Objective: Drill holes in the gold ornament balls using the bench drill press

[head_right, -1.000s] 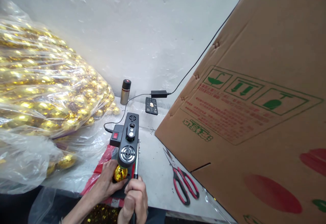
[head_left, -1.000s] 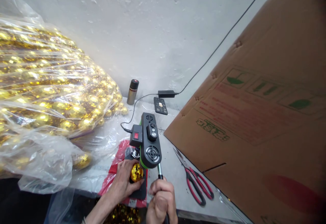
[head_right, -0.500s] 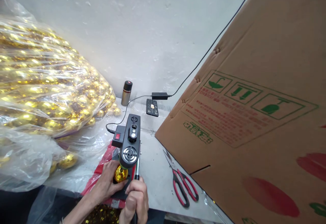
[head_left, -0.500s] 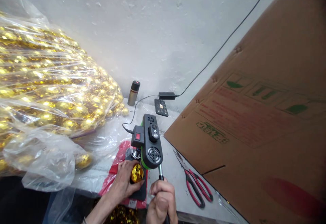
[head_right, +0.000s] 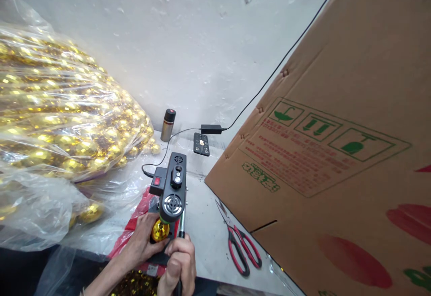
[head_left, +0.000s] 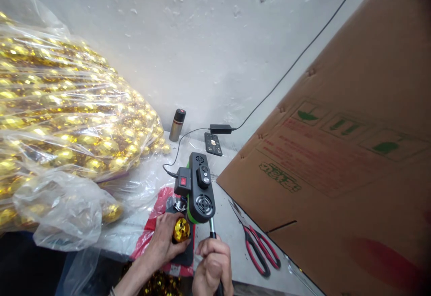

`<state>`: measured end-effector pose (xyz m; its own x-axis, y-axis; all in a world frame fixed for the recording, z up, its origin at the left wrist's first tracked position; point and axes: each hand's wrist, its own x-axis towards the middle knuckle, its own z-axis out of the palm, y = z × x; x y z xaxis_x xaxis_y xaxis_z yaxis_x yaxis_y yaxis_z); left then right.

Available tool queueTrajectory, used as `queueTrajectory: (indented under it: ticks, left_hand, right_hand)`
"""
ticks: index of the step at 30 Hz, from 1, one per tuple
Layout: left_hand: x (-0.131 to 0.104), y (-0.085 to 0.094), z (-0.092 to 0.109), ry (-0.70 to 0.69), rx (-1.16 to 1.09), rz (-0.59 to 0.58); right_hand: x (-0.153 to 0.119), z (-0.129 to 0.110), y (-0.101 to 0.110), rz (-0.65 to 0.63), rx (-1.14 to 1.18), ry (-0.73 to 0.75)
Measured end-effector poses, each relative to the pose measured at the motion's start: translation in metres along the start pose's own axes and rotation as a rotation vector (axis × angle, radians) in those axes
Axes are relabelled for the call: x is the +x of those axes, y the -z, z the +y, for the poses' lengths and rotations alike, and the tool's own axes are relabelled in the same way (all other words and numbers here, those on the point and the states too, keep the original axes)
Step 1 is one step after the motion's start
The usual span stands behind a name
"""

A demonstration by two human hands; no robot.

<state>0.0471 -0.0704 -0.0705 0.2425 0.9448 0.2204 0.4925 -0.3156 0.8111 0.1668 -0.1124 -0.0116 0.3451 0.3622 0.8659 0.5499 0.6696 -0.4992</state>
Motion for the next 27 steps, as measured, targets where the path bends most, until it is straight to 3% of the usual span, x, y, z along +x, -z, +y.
queueTrajectory:
  ticks: [5, 8, 12, 15, 18, 20, 23, 25, 27]
  left_hand:
    - [0.0, 0.004, 0.007, 0.033, -0.007, -0.029]
    - [0.0, 0.003, 0.007, 0.045, 0.004, -0.028]
    - [0.0, -0.002, 0.001, 0.047, 0.011, -0.016]
    - [0.001, -0.003, -0.003, 0.02, 0.009, -0.011]
    - [0.002, -0.001, 0.0, 0.003, 0.005, -0.001]
    - [0.0, 0.002, 0.003, -0.006, 0.005, 0.0]
    - [-0.01, 0.004, 0.003, -0.037, 0.017, 0.008]
    - [-0.022, 0.002, -0.003, -0.101, 0.044, 0.028]
    - [-0.039, -0.001, -0.013, -0.216, 0.075, 0.027]
  right_hand:
    - [-0.021, 0.002, 0.005, -0.059, -0.099, -0.032]
    - [-0.028, 0.012, 0.007, -0.079, -0.15, 0.037]
    - [-0.021, 0.027, 0.012, -0.171, -0.195, 0.2]
    - [-0.007, 0.022, 0.016, -0.226, -0.188, 0.251]
    - [0.019, -0.001, 0.02, -0.225, -0.158, 0.161]
    - [0.044, -0.019, 0.022, -0.211, -0.077, -0.001]
    - [0.08, -0.04, 0.022, -0.293, -0.013, -0.088]
    - [0.091, -0.048, 0.019, -0.296, 0.009, -0.113]
    - [0.087, -0.054, 0.014, -0.222, 0.008, -0.202]
